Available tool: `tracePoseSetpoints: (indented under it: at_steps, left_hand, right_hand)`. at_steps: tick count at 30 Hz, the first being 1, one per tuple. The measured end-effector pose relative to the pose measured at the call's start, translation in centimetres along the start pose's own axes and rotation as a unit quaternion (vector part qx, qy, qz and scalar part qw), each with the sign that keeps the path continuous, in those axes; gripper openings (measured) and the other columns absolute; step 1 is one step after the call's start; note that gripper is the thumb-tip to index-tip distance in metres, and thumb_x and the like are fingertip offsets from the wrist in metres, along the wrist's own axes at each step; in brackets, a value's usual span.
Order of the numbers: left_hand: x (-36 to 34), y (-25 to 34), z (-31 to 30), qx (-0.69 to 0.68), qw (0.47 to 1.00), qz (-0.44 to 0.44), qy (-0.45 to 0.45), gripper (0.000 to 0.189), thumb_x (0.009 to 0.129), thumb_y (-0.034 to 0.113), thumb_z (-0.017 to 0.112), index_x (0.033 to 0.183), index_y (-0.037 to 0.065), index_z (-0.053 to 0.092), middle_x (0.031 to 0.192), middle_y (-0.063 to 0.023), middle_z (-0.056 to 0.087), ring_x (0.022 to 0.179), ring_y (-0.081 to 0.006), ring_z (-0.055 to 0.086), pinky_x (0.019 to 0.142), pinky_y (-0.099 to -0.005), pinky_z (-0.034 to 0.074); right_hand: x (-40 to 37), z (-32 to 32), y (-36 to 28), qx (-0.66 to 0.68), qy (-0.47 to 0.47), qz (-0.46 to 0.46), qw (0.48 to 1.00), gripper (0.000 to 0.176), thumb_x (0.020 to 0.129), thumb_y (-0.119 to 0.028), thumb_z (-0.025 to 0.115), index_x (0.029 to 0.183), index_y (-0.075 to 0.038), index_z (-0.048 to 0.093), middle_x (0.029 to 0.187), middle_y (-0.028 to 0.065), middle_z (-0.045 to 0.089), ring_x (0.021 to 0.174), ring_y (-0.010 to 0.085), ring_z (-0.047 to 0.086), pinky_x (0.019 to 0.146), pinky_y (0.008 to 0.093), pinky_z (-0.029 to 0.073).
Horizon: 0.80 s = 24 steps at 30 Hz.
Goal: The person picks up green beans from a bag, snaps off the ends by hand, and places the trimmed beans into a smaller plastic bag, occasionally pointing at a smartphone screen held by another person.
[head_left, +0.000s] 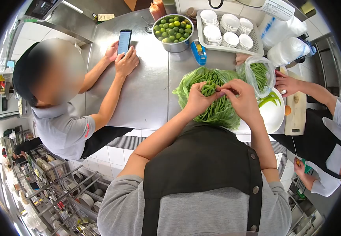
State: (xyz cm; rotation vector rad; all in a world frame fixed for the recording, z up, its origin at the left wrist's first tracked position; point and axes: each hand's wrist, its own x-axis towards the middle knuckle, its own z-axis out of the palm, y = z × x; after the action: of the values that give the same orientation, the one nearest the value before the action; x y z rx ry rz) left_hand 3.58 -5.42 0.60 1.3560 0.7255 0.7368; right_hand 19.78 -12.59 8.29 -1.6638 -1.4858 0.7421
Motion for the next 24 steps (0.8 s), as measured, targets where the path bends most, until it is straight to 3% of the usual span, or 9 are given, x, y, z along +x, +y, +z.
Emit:
tracePoseSetpoints:
  at_steps: [5,8,11,14,18,23,24]
  left_hand:
    - [0.1,-0.8,0.0,0.022,1.0,0.014,-0.002,0.016,0.087,0.01,0.082,0.098,0.0,0.075,0.083,-0.0016,0.074,0.072,-0.0049,0.061,0.065,-0.0245,0.051]
    - [-0.1,-0.6,-0.1,0.083,0.997,-0.005,-0.002,0.017,0.088,0.009,0.08,0.1,-0.001,0.074,0.085,-0.0045,0.075,0.07,-0.0052,0.061,0.062,-0.0243,0.051]
    - [0.1,1.2,-0.1,-0.039,0.99,-0.133,-0.005,0.014,0.089,0.008,0.078,0.097,-0.003,0.073,0.087,-0.0083,0.076,0.063,-0.0057,0.058,0.057,-0.0244,0.048]
    - [0.3,1.0,-0.3,-0.157,0.974,-0.161,-0.009,0.013,0.09,0.008,0.076,0.095,-0.003,0.071,0.086,-0.0107,0.076,0.058,-0.0063,0.053,0.053,-0.0245,0.045]
    - [0.4,0.9,-0.9,-0.216,0.945,-0.246,0.013,0.017,0.088,0.007,0.076,0.101,-0.001,0.068,0.091,-0.0129,0.075,0.058,-0.0078,0.052,0.052,-0.0242,0.043]
    - [0.2,1.4,-1.5,-0.28,0.914,-0.291,-0.027,0.017,0.089,0.006,0.076,0.101,0.002,0.065,0.095,-0.0141,0.074,0.058,-0.0084,0.051,0.052,-0.0241,0.043]
    - [-0.2,1.8,-1.4,-0.284,0.91,-0.3,-0.043,0.017,0.089,0.006,0.076,0.101,0.003,0.064,0.095,-0.0142,0.074,0.057,-0.0083,0.051,0.052,-0.024,0.043]
  right_hand:
    - [0.2,-0.2,0.2,0.026,0.034,0.033,0.999,0.008,0.09,-0.003,0.067,0.096,0.002,0.068,0.084,0.0132,0.063,0.074,0.0269,0.062,0.065,0.0335,0.046]
    - [0.6,-0.2,0.7,-0.055,0.041,-0.019,0.997,0.007,0.09,-0.003,0.066,0.095,0.002,0.066,0.085,0.0144,0.061,0.077,0.0308,0.061,0.067,0.0354,0.047]
    - [1.1,1.1,3.0,-0.104,0.081,-0.087,0.988,0.005,0.091,-0.002,0.066,0.094,0.001,0.064,0.087,0.015,0.06,0.079,0.0339,0.06,0.069,0.0386,0.048]
    - [1.4,2.4,5.4,-0.118,0.113,-0.108,0.981,0.005,0.09,0.0,0.065,0.094,0.001,0.063,0.089,0.0153,0.06,0.081,0.0357,0.06,0.072,0.0418,0.049]
    - [1.8,3.5,4.9,-0.124,0.134,-0.137,0.974,0.007,0.089,0.002,0.066,0.095,0.001,0.062,0.089,0.0157,0.061,0.084,0.0361,0.06,0.073,0.0428,0.049]
    - [3.3,3.8,6.3,-0.163,0.19,-0.19,0.949,0.007,0.088,0.001,0.066,0.094,0.001,0.062,0.09,0.016,0.062,0.084,0.0361,0.061,0.074,0.0423,0.05]
    - [3.8,3.1,7.1,-0.164,0.204,-0.153,0.953,0.007,0.088,0.001,0.067,0.093,0.001,0.062,0.089,0.0158,0.062,0.082,0.035,0.062,0.073,0.0416,0.05]
